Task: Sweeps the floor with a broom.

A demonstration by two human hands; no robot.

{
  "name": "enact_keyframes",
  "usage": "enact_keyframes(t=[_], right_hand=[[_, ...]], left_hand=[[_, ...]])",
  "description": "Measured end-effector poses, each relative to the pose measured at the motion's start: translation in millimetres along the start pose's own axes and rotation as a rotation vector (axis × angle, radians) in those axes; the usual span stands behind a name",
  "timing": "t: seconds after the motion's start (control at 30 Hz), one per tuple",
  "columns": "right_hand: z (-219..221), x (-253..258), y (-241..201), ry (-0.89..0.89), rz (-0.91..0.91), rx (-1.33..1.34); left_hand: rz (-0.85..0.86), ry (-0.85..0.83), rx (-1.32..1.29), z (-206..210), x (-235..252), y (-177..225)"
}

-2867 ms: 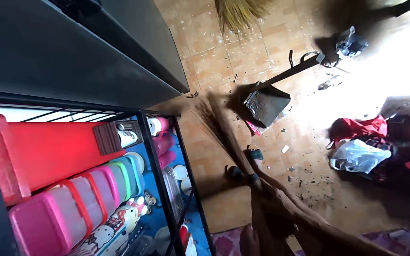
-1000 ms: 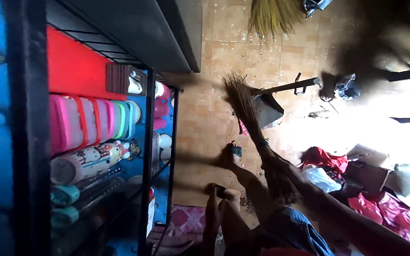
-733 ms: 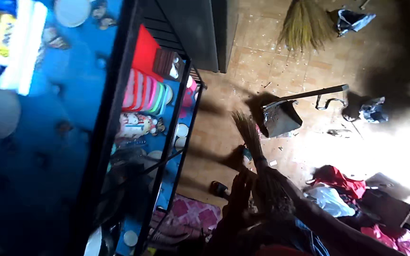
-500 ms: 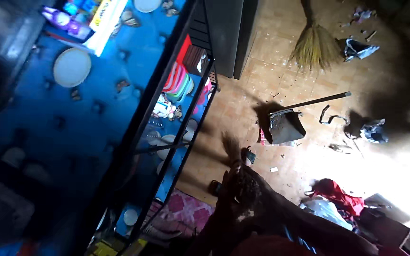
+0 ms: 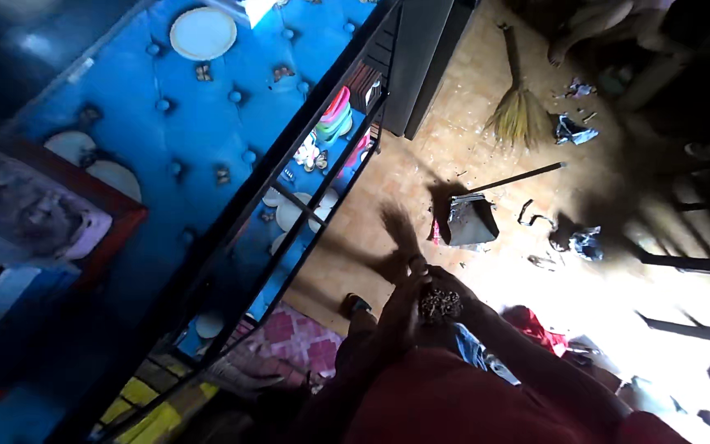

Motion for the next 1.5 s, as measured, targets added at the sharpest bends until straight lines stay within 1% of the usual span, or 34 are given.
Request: enact_keyframes(t=[0.03,0.1,0.17,0.23,0.27,0.4,0.5,0.6,0.63,0.67,0.73,0.8,0.87,0.9,0.93,1.0,1.03,1.1,1.17,1.23,1.33,1.4,1.5], right_hand=[[-4.2,-1.6,-1.0,0.009,0.023,0.01],[-12.6,-4.7,-5.7,0.033,0.051,-0.027],[-18.9,-7.3,-8.1,-0.006,0.029,-0.07],[-14.2,-7.4,-9.8,-0.075,-0.017,-0.101],[-10.7,-5.5,-8.4,-0.087,-0.021,-0.076],[7.8,8.4,1.1,-0.038,0.017,0.025],[21.6,18.9,5.1,-0.11,-0.002,-0.052],[22.0,38.6,-10.8,-0.143,0.059,-0.176],[17.7,50.3,-16.8,-0.109,0.091,-0.192],[12.6,63.9,-22.1,-0.039,0.095,-0.216],[8.3,101.1,-34.0,0.04,0.001,-0.385],[5.0,147.3,-30.3,0.032,-0.091,-0.653],[10.3,184.3,-21.7,0.007,-0.093,-0.933],[12.9,196.0,-17.3,-0.052,-0.06,-1.068],[13.8,201.2,-14.4,-0.159,0.005,-1.219],[5.2,199.6,-12.8,-0.447,0.199,-1.543],[-0.4,191.5,-17.0,-0.579,0.29,-1.653],[-13.5,164.0,-36.9,-0.756,0.419,-1.707],[-27.2,132.6,-63.9,-0.845,0.486,-1.664],[-26.4,97.5,-86.6,-0.946,0.584,-1.641],[-17.1,63.8,-93.5,-1.058,0.692,-1.626],[-8.5,63.0,-81.6,-1.086,0.665,-1.604],[18.1,80.5,-50.1,-1.003,0.498,-1.587]], left_hand=[[-0.008,-0.024,0.002,2.7,-0.2,-0.4],[0.013,0.004,-0.013,10.6,1.8,0.0],[0.06,0.066,-0.028,16.4,3.9,2.1],[0.093,0.106,-0.059,14.9,6.6,4.4],[0.087,0.109,-0.071,11.1,7.6,5.2],[0.016,0.164,-0.089,-7.2,8.9,0.9],[-0.057,0.139,-0.071,-17.7,2.2,-1.7],[-0.173,0.097,0.054,-24.9,6.3,5.1],[-0.209,0.083,0.128,-26.5,7.3,6.8],[-0.236,0.076,0.19,-26.4,6.1,5.9],[-0.289,0.084,0.226,-25.6,1.1,-2.2],[-0.343,0.118,0.22,-21.9,-15.1,-20.6],[-0.453,0.134,0.22,-16.1,-34.4,-49.3],[-0.541,0.135,0.227,-12.1,-45.3,-66.6],[-0.633,0.136,0.205,-8.5,-57.2,-82.8],[-0.824,0.14,0.161,-4.8,-86.8,-109.3],[-0.905,0.14,0.153,-4.2,-104.8,-121.2],[-1.06,0.112,0.153,-0.7,-145.3,-143.4],[-1.217,0.026,0.156,5.2,-186.8,-162.6],[-1.356,-0.056,0.137,12.8,-223.2,-179.5],[-1.469,-0.054,0.059,29.7,-262.4,-200.6],[-1.525,0.007,-0.02,36.7,-278.4,-199.0],[-1.542,0.146,-0.142,40.8,-283.1,-192.8]])
Point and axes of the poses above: each hand's wrist, its own x-axis towards the middle knuckle, its own z-axis out of the palm, y = z × x, the point moved 3 cm from there along x, towards the middle knuckle, and after that the axes turned 11 degrees about -z, right-handed, at the moved point
